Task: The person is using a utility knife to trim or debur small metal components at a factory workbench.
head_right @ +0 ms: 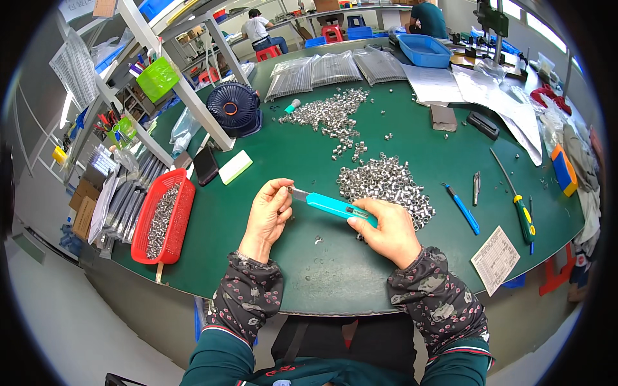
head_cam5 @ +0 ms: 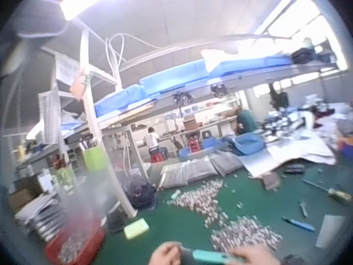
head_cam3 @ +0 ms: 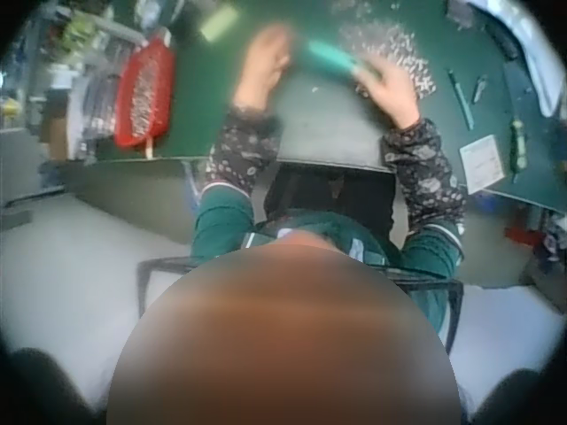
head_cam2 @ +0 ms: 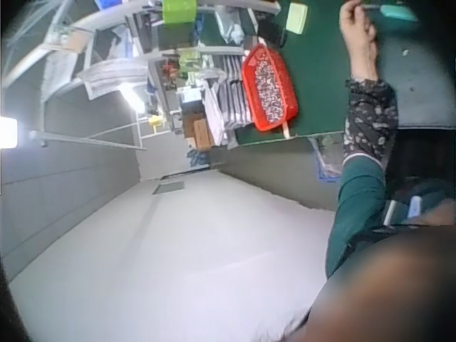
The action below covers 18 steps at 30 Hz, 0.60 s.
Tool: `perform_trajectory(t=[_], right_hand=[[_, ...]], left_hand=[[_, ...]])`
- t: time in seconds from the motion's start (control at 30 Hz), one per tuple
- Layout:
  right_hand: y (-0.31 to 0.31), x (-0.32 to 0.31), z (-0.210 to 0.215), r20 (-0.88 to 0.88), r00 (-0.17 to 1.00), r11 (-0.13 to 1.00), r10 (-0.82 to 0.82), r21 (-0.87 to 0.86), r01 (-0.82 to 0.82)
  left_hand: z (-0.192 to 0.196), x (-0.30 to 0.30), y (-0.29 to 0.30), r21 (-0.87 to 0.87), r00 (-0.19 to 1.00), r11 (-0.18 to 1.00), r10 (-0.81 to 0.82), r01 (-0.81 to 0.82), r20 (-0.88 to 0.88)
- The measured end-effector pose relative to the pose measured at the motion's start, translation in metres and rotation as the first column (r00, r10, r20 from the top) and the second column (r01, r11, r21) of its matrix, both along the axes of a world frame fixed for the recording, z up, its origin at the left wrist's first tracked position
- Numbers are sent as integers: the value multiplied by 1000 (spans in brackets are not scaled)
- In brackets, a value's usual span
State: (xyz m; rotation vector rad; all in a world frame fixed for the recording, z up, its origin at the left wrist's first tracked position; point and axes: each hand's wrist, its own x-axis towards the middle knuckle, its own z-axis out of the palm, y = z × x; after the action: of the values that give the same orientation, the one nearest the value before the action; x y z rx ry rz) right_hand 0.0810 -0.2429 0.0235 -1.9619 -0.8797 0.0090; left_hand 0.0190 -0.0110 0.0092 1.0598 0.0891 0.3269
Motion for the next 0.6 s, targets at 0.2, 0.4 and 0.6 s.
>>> perform_trajectory(t=[0.2,0.4,0.6], right_hand=[[-1,0,-1,-67,997,999,31,-15,-32],[-5,3,-2,224,973,998,-47,-34,56],[1,8,8,448,849,932,-278,341,125]], left_hand=[[4,-3,-3,64,1000,998,29,-29,-4],[8,-4,-2,382,995,924,48,-10,-91],[4,-1,4,-111,992,992,-70,58,-107]])
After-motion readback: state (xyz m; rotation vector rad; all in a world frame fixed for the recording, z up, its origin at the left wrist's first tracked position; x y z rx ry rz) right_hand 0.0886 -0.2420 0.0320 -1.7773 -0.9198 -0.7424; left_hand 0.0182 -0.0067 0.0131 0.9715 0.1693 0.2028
